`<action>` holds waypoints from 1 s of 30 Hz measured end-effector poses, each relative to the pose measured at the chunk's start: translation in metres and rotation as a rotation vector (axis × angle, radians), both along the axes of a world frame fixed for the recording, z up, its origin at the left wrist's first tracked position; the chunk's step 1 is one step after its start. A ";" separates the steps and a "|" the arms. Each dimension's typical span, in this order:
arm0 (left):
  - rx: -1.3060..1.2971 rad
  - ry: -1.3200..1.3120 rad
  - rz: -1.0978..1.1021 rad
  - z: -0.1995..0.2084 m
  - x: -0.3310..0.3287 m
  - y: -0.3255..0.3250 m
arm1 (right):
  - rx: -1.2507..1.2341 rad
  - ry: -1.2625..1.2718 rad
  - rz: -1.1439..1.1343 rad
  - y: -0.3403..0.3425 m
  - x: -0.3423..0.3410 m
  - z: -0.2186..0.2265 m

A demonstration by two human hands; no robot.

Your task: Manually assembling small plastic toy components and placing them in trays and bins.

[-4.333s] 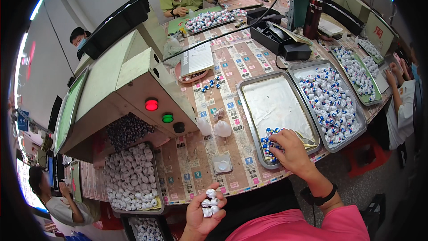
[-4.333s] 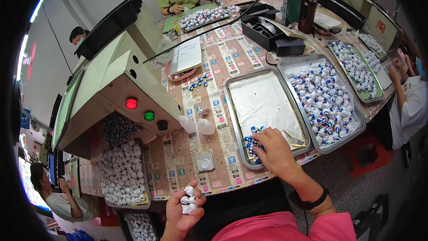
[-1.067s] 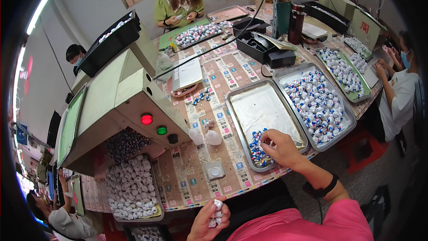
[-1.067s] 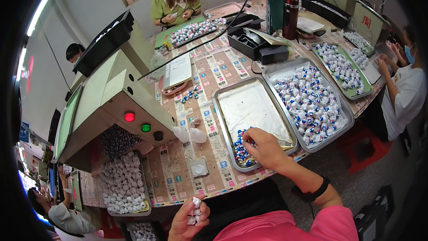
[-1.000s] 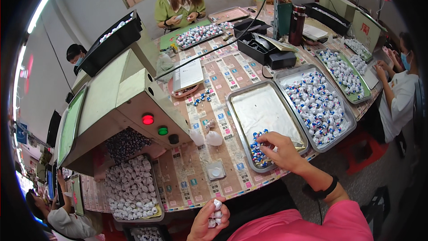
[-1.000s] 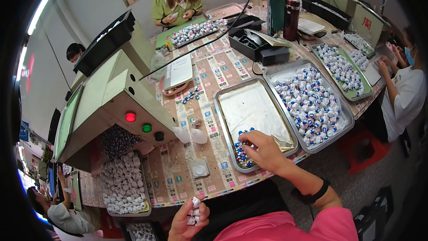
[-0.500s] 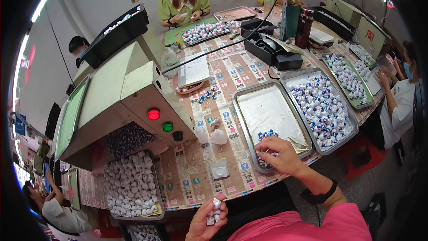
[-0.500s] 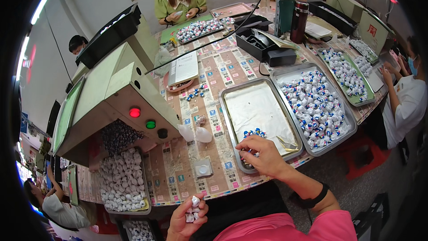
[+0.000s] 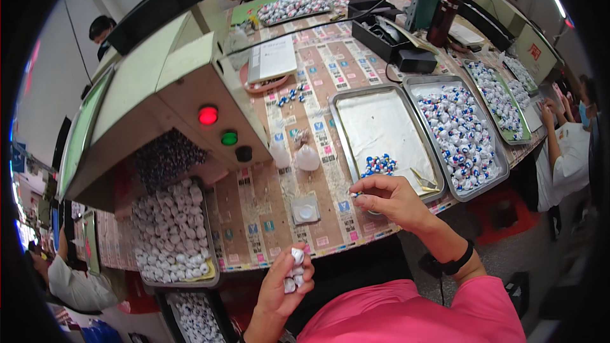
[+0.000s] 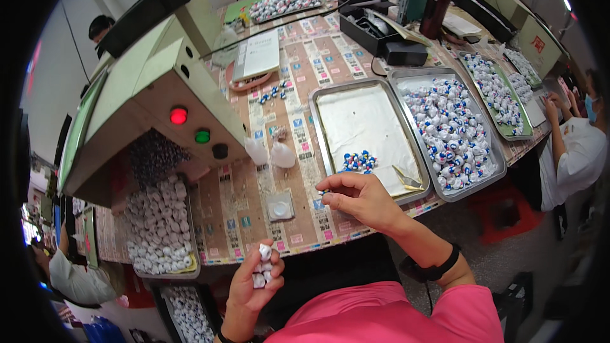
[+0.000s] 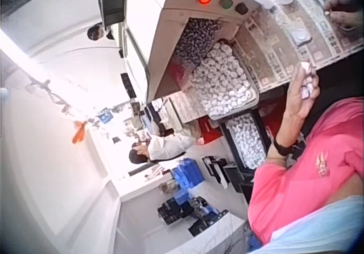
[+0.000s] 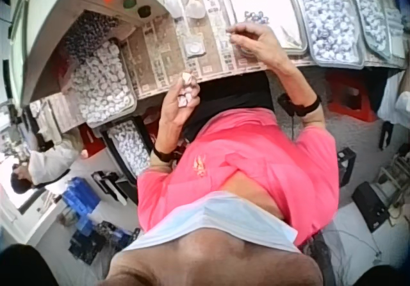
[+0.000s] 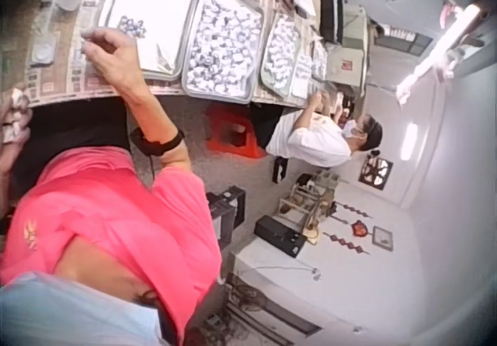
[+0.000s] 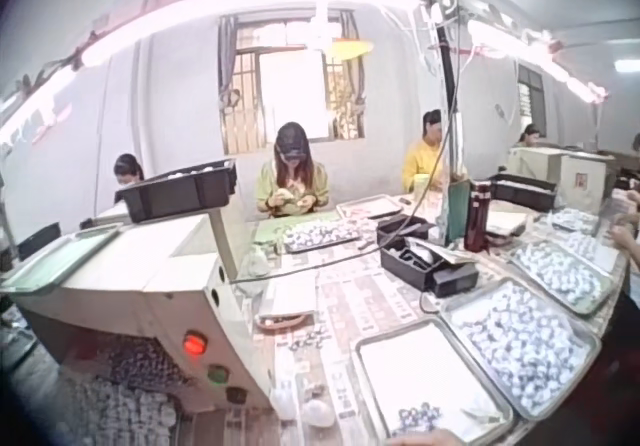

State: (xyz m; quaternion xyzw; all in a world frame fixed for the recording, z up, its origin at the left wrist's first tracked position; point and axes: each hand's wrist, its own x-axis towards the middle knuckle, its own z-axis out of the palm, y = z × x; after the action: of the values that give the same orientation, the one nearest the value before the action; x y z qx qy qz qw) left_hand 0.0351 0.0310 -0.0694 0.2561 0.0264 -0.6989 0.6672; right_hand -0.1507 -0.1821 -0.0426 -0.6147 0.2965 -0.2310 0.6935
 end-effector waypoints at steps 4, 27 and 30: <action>0.050 -0.075 -0.010 0.005 -0.001 -0.012 | 0.217 0.027 0.033 0.015 0.006 0.004; 0.060 -0.042 -0.013 0.000 -0.002 -0.012 | 0.267 0.051 0.079 0.039 0.026 -0.003; 0.056 -0.029 -0.008 -0.002 -0.001 -0.009 | 0.296 0.038 0.094 0.039 0.026 -0.004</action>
State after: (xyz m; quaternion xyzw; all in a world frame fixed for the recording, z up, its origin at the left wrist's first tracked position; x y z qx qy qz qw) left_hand 0.0340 0.0215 -0.0713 0.2851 0.0352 -0.6966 0.6575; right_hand -0.1246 -0.1428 -0.0464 -0.5233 0.3112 -0.1404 0.7808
